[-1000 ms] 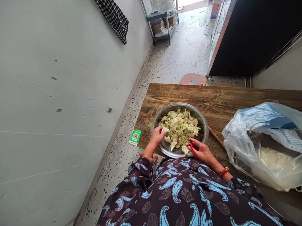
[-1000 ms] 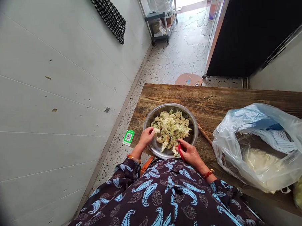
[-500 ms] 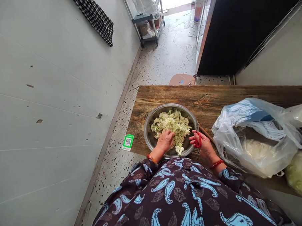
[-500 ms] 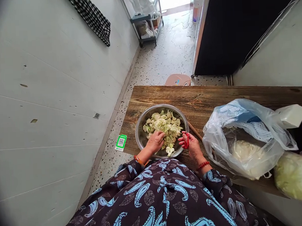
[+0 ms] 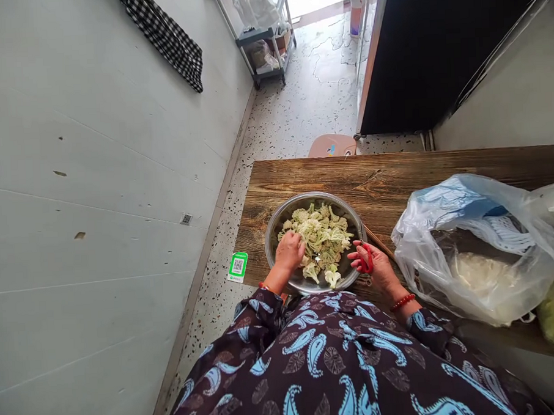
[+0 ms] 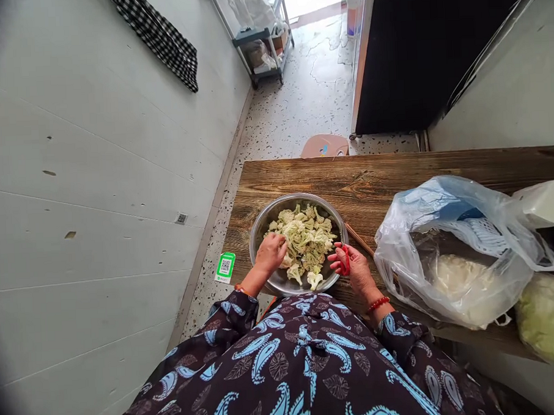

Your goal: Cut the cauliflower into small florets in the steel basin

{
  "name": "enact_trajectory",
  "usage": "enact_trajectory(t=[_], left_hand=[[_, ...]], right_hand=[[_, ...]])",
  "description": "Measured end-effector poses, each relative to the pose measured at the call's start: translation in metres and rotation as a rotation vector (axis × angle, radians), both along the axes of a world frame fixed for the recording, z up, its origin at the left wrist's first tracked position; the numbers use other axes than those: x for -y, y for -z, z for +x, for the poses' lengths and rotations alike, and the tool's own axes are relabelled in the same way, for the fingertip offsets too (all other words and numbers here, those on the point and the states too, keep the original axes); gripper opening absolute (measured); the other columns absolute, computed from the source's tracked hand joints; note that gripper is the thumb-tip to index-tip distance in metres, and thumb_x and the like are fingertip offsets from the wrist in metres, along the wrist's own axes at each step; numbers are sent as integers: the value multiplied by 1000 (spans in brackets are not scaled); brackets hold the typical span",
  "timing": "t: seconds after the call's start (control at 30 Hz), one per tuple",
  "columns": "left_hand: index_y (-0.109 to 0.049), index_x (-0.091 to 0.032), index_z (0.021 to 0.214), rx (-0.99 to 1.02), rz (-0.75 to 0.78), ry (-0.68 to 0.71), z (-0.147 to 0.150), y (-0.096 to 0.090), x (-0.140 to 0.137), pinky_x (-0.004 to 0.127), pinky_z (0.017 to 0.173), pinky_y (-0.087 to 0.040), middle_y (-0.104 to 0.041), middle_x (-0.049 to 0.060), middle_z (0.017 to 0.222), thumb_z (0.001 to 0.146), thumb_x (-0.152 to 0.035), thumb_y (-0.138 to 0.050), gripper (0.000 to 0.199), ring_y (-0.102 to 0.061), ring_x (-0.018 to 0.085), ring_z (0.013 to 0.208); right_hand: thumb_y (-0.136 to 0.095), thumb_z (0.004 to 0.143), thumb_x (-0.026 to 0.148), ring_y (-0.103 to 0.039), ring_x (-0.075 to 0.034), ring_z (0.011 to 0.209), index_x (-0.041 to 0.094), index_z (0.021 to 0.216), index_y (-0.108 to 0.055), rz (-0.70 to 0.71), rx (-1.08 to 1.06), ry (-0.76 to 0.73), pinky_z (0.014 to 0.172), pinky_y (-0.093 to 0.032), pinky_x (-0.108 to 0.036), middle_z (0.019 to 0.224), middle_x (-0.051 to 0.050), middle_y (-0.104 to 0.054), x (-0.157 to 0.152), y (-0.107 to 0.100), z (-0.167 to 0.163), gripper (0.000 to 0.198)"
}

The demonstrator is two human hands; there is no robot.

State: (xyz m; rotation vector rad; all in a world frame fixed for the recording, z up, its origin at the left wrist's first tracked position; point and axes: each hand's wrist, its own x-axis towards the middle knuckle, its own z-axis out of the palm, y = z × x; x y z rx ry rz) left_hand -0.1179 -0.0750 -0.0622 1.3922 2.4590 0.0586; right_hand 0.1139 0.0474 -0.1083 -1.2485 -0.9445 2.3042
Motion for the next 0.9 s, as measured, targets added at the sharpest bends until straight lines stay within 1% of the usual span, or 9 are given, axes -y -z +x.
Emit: enact_trajectory(t=[0.1,0.2,0.27,0.37,0.47,0.6,0.7,0.8,0.9], left_hand=[[-53,-18,131,12,131,62,-5,2,-31,41,108,-39,-50,14,136,87,-27,-58,45,-47,26,127],[-47,-22,139,74,27,166,-7,10,-55,47,114,-31,-35,14,152,79,-30,-70,65,-32,31,140],[-50,-24,137,82,-57,190,-5,13,-61,52,112,-33,-29,15,155,74,-31,-76,68,-28,35,143],[-61,-25,125,87,-114,277,3,9,-50,51,104,-41,-35,15,151,73,-29,-75,53,-41,36,133],[-66,-26,115,146,-147,390,10,0,-18,47,97,-46,-46,13,139,73,-25,-73,42,-56,31,115],[-70,-24,105,276,-118,352,9,-4,32,40,96,-47,-49,12,132,76,-27,-72,30,-58,26,110],[-74,-24,96,476,-106,293,-2,-4,49,35,97,-48,-54,9,124,78,-33,-72,20,-60,23,109],[-73,-23,100,532,33,180,-15,-3,36,36,101,-46,-56,10,121,82,-34,-69,21,-58,23,115],[-67,-21,116,417,194,106,-26,2,-4,40,106,-43,-54,13,128,85,-30,-64,32,-54,24,121]], right_hand=[[-76,77,47,-67,-13,54,20,111,-63,3,6,-9,43,-50,-19,80,-5,-75,-1,1,0,46],[-77,76,48,-67,-13,54,20,111,-63,1,14,-11,43,-51,-20,80,-5,-75,-1,0,0,47],[-77,76,47,-67,-13,54,21,110,-64,0,14,-13,43,-51,-19,80,-5,-75,-2,0,0,46],[-77,77,47,-67,-12,55,21,111,-63,-8,5,-14,44,-51,-18,81,-5,-75,-3,0,0,45],[-77,76,47,-67,-13,54,21,111,-63,-25,4,-10,43,-50,-19,81,-6,-75,-4,2,0,46],[-77,77,46,-67,-14,55,20,112,-63,-33,-5,-29,43,-51,-20,82,-6,-75,-5,2,2,46],[-77,77,46,-67,-13,55,20,113,-63,-45,-8,-36,44,-51,-19,82,-6,-75,-6,1,3,46],[-76,78,47,-67,-12,55,19,113,-63,-25,5,-48,44,-51,-19,82,-6,-75,-6,-1,2,47],[-76,77,48,-67,-12,55,20,113,-63,-18,21,-47,44,-51,-19,81,-5,-76,-6,-1,2,48]])
